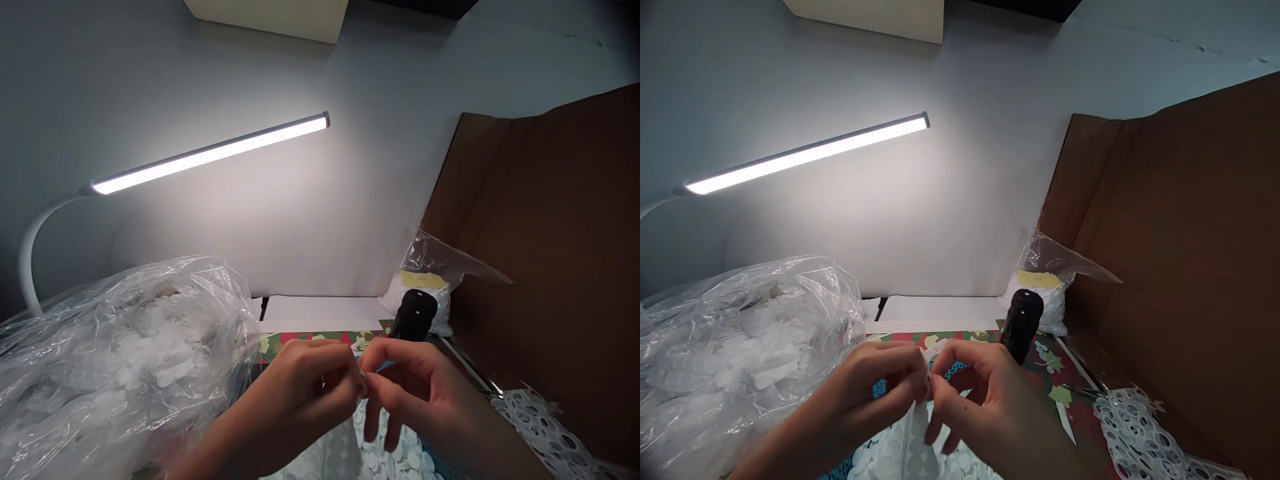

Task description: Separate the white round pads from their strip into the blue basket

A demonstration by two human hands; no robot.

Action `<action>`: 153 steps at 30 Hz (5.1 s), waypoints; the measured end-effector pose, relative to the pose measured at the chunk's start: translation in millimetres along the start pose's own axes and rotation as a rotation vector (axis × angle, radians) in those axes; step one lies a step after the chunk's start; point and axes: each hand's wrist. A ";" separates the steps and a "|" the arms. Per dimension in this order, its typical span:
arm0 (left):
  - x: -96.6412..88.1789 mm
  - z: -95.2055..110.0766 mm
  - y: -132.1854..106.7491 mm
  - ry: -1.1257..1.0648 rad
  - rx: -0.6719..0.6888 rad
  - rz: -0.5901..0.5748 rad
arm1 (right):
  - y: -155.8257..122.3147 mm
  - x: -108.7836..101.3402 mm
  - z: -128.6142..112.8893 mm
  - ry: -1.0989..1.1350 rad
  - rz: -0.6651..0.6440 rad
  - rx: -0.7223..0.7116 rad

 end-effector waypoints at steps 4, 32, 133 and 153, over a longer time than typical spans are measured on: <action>1.2 -4.9 1.0 -0.174 0.026 0.022 | 1.6 -0.2 -4.6 0.112 -0.031 -0.044; -16.7 -39.2 14.5 -1.001 0.091 -0.075 | 0.2 -13.2 -3.7 0.167 -0.024 -0.260; -5.3 -43.5 18.8 -0.568 0.089 -0.040 | 1.6 -15.3 -5.1 -0.395 0.029 -0.119; -1.7 -55.1 24.0 -1.003 0.131 -0.096 | 21.4 -23.7 11.0 0.218 -0.112 -0.173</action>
Point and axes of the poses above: each hand's wrist, its own y-axis towards the middle knuckle, its own x-axis out of the palm, z = x × y, and after that the axes turned 7 degrees about -z, right-handed
